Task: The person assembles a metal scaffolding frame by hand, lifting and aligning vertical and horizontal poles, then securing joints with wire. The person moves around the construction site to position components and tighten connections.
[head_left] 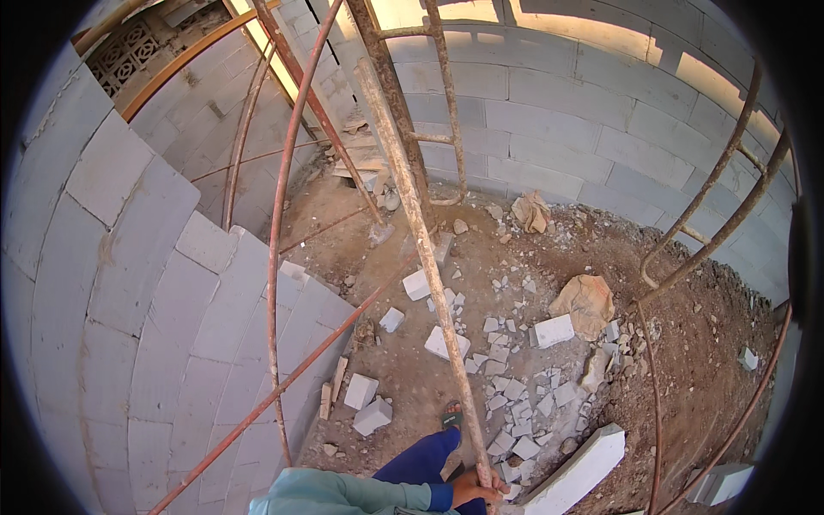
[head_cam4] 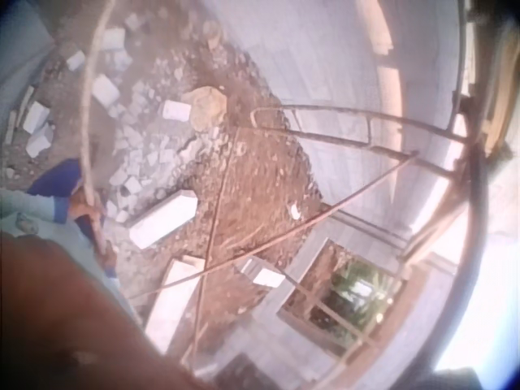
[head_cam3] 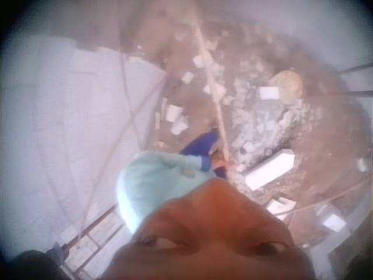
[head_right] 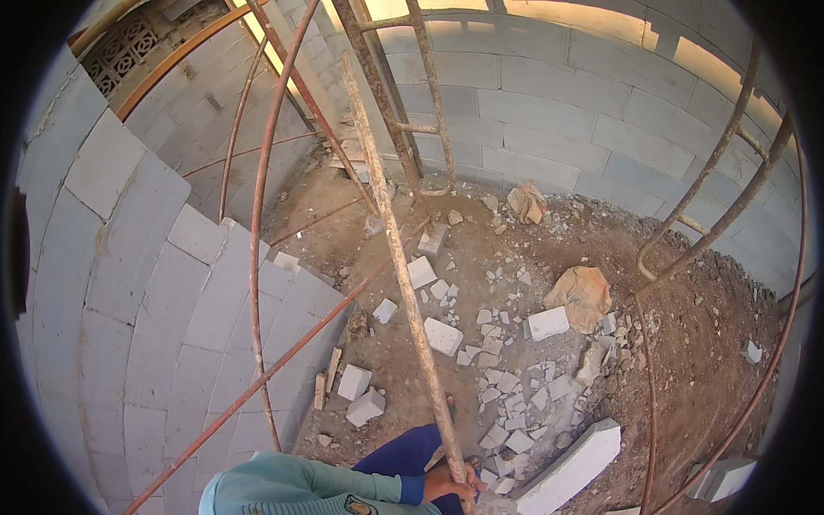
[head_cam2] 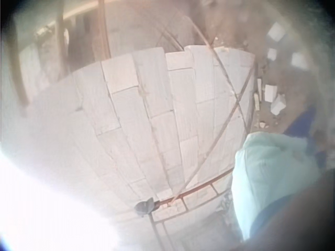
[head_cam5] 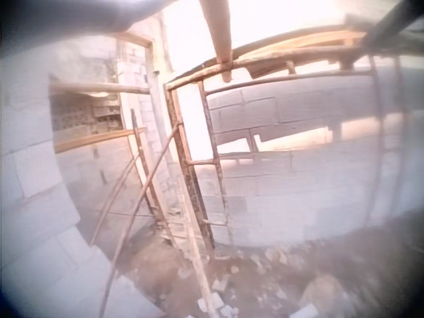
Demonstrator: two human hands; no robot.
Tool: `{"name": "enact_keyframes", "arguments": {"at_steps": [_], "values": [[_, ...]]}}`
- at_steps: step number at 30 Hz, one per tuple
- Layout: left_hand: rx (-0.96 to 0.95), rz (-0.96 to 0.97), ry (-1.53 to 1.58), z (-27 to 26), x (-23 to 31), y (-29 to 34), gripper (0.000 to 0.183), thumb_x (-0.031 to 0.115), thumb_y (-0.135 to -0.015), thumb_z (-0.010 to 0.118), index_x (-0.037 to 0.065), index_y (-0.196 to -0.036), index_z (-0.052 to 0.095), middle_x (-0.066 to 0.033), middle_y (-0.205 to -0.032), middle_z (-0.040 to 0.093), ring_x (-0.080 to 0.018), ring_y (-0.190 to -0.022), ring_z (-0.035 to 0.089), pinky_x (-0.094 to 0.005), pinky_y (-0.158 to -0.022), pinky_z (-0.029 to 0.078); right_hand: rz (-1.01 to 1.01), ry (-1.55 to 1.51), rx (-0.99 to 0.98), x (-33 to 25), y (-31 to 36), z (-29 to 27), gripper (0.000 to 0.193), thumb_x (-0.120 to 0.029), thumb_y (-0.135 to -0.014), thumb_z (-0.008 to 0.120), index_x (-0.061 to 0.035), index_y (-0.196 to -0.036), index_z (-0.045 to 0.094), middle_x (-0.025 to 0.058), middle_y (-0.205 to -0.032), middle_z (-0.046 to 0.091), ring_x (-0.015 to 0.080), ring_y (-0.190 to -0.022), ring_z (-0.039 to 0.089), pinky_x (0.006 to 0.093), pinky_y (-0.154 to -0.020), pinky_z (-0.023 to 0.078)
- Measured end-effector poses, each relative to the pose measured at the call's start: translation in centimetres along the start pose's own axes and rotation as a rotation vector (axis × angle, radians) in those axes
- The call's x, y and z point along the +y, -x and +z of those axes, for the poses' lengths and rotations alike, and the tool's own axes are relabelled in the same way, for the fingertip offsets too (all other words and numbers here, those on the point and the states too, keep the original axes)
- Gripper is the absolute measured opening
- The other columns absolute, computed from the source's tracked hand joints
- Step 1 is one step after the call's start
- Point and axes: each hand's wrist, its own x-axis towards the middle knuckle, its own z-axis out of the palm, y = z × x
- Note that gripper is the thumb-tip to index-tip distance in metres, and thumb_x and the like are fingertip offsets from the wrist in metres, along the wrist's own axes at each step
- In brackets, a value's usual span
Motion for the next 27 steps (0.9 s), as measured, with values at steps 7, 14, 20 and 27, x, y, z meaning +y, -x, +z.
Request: {"name": "enact_keyframes", "arguments": {"at_steps": [7,14,20,27], "values": [[0.128,0.201,0.023,-5.2,8.5,-1.1,0.015,0.005,-0.089,0.07,0.005,-0.096,0.056,-0.0209,-0.112,0.069,-0.0293,-0.118,0.064,-0.0406,-0.096,0.051,-0.256,-0.002,0.092,-2.7,-2.7,0.5,0.025,-0.019,-0.078,0.08,-0.0072,-0.087,0.06,0.0179,-0.067,0.064,0.039,-0.061,0.065,0.0434,-0.059,0.051],[0.219,0.542,0.009,-6.3,20.4,0.3,0.014,0.016,-0.096,0.064,0.007,-0.104,0.056,-0.0213,-0.119,0.068,-0.0297,-0.118,0.065,-0.041,-0.099,0.05,-0.349,-0.045,0.003,-21.4,-7.1,-2.4,0.023,-0.017,-0.08,0.081,-0.0044,-0.09,0.065,0.0157,-0.067,0.063,0.0293,-0.058,0.061,0.0392,-0.059,0.049],[0.237,0.729,-0.049,-5.2,27.4,2.8,0.018,0.021,-0.099,0.061,0.008,-0.11,0.055,-0.0205,-0.119,0.068,-0.0288,-0.116,0.064,-0.0414,-0.101,0.048,-0.427,-0.081,-0.122,-28.8,-8.6,-3.9,0.021,-0.017,-0.084,0.078,-0.003,-0.093,0.066,0.0143,-0.067,0.064,0.0218,-0.059,0.062,0.0362,-0.059,0.049],[0.25,0.794,-0.018,-4.8,32.3,2.0,0.022,0.017,-0.096,0.065,0.001,-0.108,0.059,-0.0182,-0.108,0.071,-0.0259,-0.101,0.069,-0.0385,-0.091,0.053,-0.475,-0.06,-0.27,-33.3,-12.2,-6.3,0.021,-0.018,-0.086,0.077,-0.0027,-0.096,0.066,0.0143,-0.069,0.064,0.0187,-0.062,0.062,0.0359,-0.06,0.049]]}}
